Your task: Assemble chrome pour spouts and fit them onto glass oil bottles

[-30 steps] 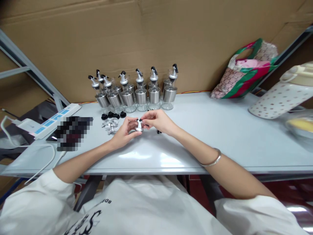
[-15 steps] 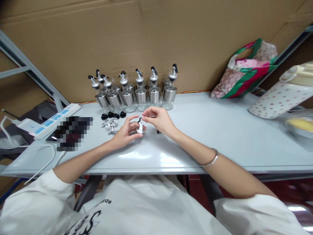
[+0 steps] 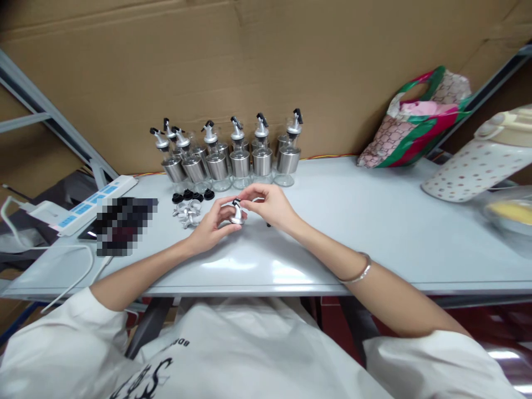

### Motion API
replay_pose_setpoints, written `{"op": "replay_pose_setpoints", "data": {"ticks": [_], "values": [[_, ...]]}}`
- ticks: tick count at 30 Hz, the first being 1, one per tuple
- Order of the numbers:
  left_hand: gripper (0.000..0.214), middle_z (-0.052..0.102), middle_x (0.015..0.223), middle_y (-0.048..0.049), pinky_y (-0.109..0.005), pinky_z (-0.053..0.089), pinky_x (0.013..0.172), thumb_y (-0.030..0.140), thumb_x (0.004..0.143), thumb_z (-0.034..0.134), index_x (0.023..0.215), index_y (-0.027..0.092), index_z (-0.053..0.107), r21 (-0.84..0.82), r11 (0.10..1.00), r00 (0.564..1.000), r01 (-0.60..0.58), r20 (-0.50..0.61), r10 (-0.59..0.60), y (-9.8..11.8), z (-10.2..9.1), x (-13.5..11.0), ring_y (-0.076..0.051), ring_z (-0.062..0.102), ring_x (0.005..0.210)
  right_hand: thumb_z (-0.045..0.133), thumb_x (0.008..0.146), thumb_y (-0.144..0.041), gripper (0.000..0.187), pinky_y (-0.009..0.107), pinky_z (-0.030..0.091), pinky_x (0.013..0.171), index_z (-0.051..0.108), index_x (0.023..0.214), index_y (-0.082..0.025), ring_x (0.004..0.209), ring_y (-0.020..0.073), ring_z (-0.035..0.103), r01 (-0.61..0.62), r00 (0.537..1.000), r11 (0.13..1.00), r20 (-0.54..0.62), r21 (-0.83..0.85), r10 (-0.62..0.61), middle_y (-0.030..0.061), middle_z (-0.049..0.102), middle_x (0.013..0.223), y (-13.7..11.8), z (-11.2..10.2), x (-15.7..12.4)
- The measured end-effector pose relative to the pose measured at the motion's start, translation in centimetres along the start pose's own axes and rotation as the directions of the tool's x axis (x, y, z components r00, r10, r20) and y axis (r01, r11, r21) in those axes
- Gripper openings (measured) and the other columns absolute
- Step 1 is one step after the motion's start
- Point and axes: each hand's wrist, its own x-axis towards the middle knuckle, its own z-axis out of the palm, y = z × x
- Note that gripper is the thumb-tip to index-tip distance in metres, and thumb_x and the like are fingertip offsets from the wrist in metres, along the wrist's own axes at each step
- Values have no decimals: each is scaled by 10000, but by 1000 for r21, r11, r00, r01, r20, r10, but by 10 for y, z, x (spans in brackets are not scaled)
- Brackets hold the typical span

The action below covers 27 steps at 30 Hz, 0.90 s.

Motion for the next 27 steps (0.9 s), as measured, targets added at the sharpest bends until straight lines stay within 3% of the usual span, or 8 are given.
{"op": "replay_pose_setpoints", "data": {"ticks": [8, 15, 22, 27], "values": [[542, 584, 1047, -65, -330, 415, 934, 220, 855, 536, 1348, 226, 311, 103, 994, 997, -46, -57, 52, 0, -1, 0, -149, 563, 993, 699, 607, -244, 166, 333, 524, 711, 660, 736, -149, 672, 145, 610, -9, 1000, 1000, -5, 8, 9, 24, 660, 728, 0, -1, 0], [557, 584, 1004, -55, -245, 436, 813, 186, 806, 548, 1323, 209, 344, 146, 989, 996, 17, -88, -4, 0, -1, -1, -129, 562, 907, 693, 631, -249, 169, 323, 535, 702, 655, 763, -152, 677, 151, 634, -13, 999, 1000, 51, -26, 14, 24, 672, 715, 2, -1, 0], [553, 550, 867, 3, -195, 410, 678, 103, 714, 532, 1244, 200, 407, 210, 977, 993, 24, -122, 2, 1, 0, 0, -97, 518, 762, 743, 581, -220, 245, 304, 522, 730, 627, 788, -157, 674, 135, 650, -68, 979, 996, 197, 65, 54, 1, 671, 727, 7, -5, 3], [329, 504, 821, 13, -207, 385, 642, 160, 766, 493, 1094, 180, 474, 311, 945, 985, 99, -168, -47, 4, -3, 0, -103, 490, 717, 731, 573, -203, 206, 282, 500, 726, 605, 728, -153, 655, 112, 626, -144, 953, 986, 282, 86, 115, -11, 660, 683, 9, 3, 0]]}}
